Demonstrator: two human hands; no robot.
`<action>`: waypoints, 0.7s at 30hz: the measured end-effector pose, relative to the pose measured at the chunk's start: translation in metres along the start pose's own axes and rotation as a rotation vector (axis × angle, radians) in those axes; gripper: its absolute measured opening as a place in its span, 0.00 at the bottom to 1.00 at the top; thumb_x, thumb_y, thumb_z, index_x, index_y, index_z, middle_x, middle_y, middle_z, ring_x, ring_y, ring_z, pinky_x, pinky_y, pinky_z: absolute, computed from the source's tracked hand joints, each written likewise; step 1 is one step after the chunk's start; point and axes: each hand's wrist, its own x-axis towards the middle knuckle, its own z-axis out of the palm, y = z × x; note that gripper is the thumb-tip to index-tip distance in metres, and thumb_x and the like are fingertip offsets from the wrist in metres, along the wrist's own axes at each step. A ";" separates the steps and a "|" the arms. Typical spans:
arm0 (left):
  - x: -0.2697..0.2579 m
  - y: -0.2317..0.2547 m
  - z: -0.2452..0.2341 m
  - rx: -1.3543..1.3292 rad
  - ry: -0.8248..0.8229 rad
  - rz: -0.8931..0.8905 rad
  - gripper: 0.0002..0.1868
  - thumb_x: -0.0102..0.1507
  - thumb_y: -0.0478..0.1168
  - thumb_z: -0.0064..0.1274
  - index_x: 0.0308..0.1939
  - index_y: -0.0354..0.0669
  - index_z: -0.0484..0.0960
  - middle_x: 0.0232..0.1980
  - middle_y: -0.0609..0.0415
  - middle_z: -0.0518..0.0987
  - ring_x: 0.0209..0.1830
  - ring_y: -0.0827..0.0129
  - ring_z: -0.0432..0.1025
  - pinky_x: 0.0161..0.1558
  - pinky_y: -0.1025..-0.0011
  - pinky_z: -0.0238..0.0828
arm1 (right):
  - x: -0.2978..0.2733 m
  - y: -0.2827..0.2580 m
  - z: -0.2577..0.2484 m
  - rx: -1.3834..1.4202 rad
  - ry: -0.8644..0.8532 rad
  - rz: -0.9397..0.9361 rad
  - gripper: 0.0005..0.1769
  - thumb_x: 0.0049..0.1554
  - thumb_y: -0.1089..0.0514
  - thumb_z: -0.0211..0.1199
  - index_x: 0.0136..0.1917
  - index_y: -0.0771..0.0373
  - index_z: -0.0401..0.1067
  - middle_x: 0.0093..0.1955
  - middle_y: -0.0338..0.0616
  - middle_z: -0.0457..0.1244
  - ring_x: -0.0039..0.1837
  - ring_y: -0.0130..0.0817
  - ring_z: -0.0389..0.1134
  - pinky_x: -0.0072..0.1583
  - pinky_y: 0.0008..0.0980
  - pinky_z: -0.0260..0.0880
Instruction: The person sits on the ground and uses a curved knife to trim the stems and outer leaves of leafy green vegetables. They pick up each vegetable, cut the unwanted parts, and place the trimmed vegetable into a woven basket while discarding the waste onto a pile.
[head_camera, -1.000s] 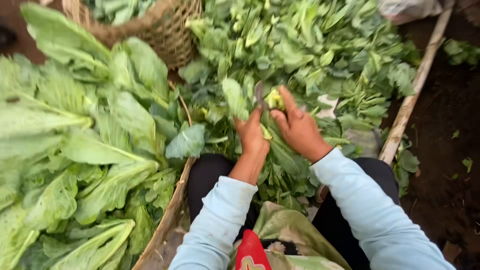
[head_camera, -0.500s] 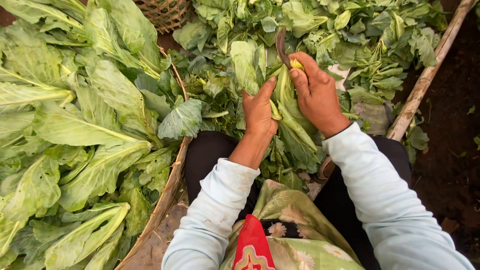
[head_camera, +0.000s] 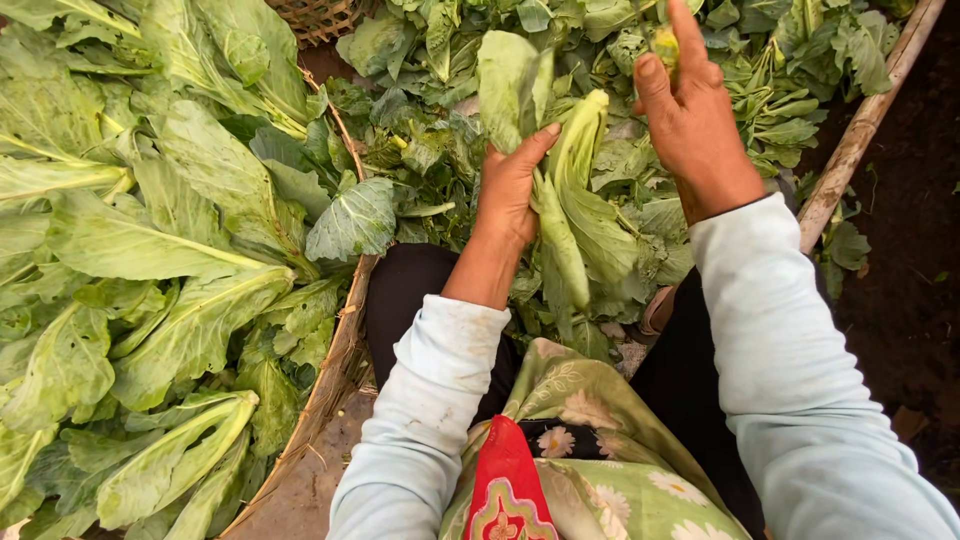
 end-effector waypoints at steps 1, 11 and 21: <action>-0.001 0.001 0.004 0.058 0.061 0.090 0.23 0.53 0.29 0.64 0.51 0.39 0.76 0.38 0.48 0.82 0.35 0.59 0.79 0.37 0.60 0.83 | 0.002 0.006 -0.004 -0.095 -0.015 0.019 0.49 0.60 0.23 0.40 0.82 0.55 0.45 0.43 0.44 0.59 0.52 0.37 0.64 0.56 0.41 0.62; 0.001 -0.009 0.003 0.059 0.001 0.052 0.05 0.55 0.31 0.61 0.33 0.32 0.84 0.31 0.44 0.84 0.27 0.58 0.80 0.31 0.61 0.81 | 0.004 0.003 -0.005 0.039 -0.246 0.379 0.09 0.66 0.55 0.62 0.49 0.59 0.64 0.28 0.35 0.54 0.23 0.24 0.49 0.23 0.26 0.50; -0.019 0.010 0.011 -0.140 0.170 0.178 0.19 0.62 0.31 0.51 0.56 0.24 0.76 0.56 0.37 0.81 0.44 0.61 0.80 0.42 0.72 0.80 | 0.013 0.036 0.012 -0.178 0.440 -0.449 0.14 0.66 0.71 0.70 0.53 0.72 0.64 0.51 0.52 0.54 0.47 0.34 0.65 0.41 0.22 0.82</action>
